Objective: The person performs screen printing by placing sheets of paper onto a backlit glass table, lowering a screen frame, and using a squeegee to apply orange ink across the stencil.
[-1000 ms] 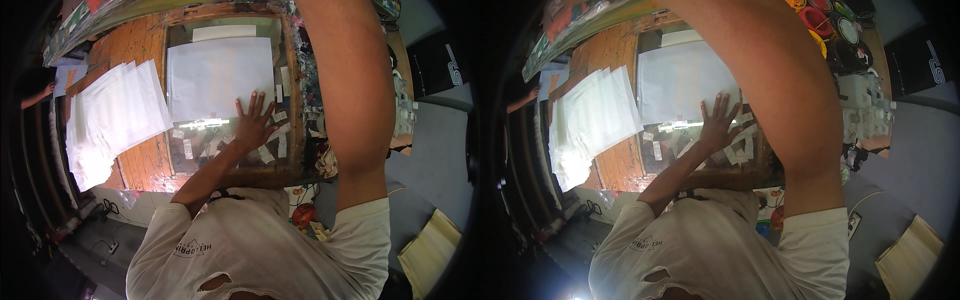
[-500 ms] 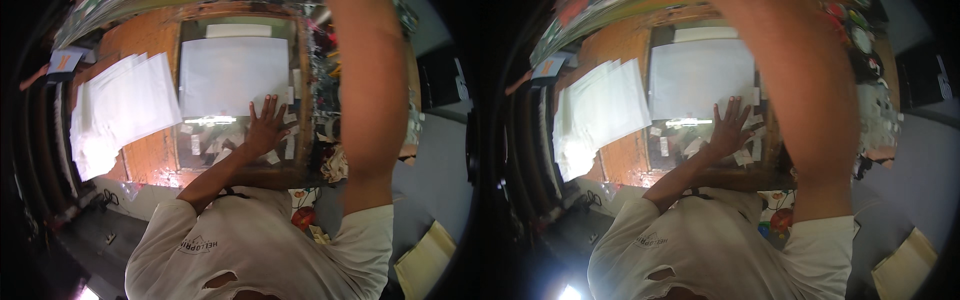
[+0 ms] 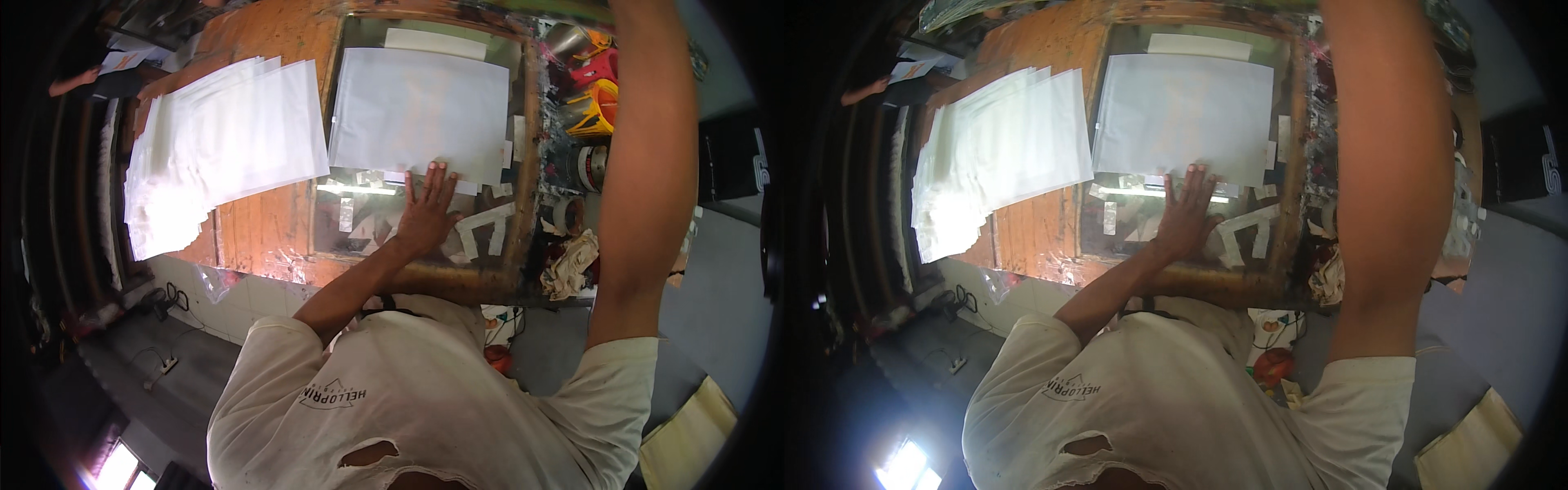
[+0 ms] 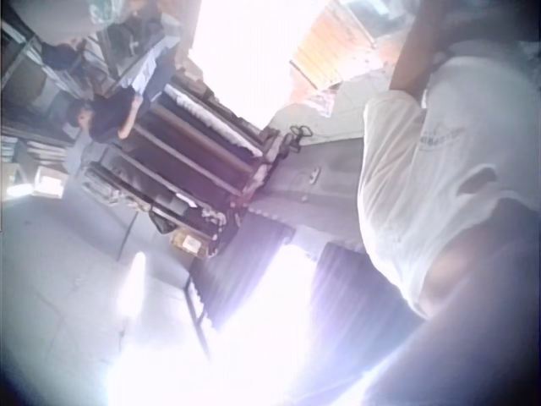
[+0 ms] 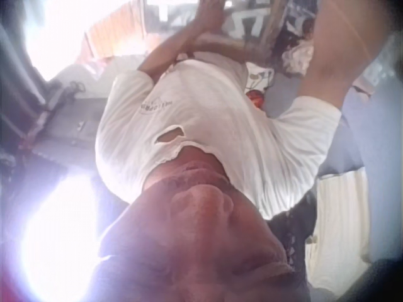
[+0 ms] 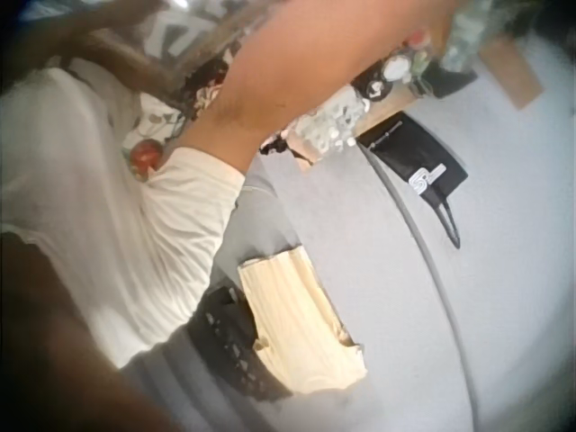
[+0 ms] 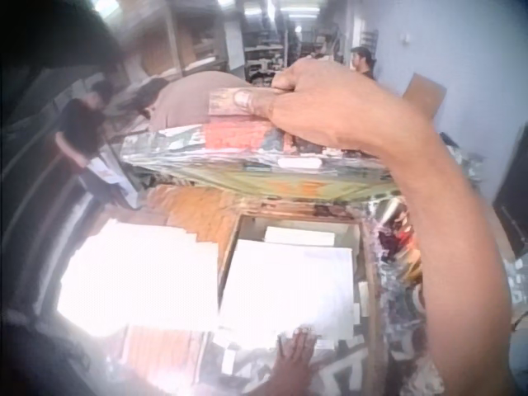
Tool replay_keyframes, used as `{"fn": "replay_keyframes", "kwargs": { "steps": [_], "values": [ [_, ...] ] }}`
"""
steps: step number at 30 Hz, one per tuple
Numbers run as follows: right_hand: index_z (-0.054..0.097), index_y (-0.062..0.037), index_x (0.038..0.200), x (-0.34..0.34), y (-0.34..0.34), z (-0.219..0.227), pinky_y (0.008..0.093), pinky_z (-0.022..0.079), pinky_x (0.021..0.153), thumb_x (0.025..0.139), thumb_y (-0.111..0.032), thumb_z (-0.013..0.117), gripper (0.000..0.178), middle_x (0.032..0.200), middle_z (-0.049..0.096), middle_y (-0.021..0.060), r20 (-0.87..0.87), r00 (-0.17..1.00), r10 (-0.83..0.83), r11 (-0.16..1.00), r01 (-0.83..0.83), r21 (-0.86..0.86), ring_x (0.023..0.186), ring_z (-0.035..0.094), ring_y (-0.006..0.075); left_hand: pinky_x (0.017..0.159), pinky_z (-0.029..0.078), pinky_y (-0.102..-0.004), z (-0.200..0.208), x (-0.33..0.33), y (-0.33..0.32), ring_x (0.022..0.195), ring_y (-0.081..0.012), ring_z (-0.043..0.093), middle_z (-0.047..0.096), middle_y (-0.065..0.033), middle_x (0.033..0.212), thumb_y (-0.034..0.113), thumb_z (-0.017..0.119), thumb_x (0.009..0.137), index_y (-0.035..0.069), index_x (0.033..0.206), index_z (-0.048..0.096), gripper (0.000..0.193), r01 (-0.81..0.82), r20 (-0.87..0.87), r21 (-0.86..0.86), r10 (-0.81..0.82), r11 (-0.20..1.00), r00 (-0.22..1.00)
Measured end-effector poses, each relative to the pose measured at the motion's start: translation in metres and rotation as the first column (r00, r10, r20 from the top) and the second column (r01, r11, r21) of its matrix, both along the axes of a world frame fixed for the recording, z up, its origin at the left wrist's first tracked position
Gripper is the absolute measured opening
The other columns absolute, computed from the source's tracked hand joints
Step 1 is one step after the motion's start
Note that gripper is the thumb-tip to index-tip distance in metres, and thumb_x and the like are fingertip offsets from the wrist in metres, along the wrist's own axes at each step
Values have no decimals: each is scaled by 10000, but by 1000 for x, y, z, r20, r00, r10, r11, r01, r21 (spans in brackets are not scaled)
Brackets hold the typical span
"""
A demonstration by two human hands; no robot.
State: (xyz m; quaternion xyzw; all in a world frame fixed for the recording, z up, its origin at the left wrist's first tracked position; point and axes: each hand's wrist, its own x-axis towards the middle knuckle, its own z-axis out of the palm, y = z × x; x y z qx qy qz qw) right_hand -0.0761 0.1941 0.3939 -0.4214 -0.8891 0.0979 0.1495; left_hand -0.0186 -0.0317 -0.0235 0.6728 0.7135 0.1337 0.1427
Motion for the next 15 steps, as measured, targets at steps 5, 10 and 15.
{"fn": "replay_keyframes", "kwargs": {
  "steps": [5, 10, 15],
  "values": [
    [769, -41, 824, 3, 1, -6, 375, 519, 679, 1008, -456, 574, 494, 742, 725, 129, -11, 997, 76, 997, -76, 13, 674, 668, 212, 1159, 34, -781, -2, -11, -15, 1590, -392, 21, 94, -245, 1696, 502, 558, 1000, 57, 1614, 265, 814, -58, -81, -39, 54, 998, 995],
    [756, -38, 817, 9, 9, -11, 376, 523, 680, 1005, -431, 580, 470, 727, 718, 118, -70, 981, 181, 983, -178, 51, 684, 666, 212, 1128, 21, -819, -5, -17, -23, 1591, -385, 3, 84, -232, 1700, 491, 521, 1023, 76, 1615, 275, 764, -14, -72, -30, 12, 999, 997],
    [720, -84, 950, 33, 12, -19, 288, 475, 574, 1051, -392, 522, 380, 600, 593, 49, -128, 970, 205, 975, -214, -58, 558, 526, 132, 1160, 33, -778, 26, -24, -25, 1576, -366, 141, 269, -233, 1649, 418, 547, 1033, 69, 1598, 316, 703, 13, 18, 21, -14, 1000, 1000]
  ]
}}
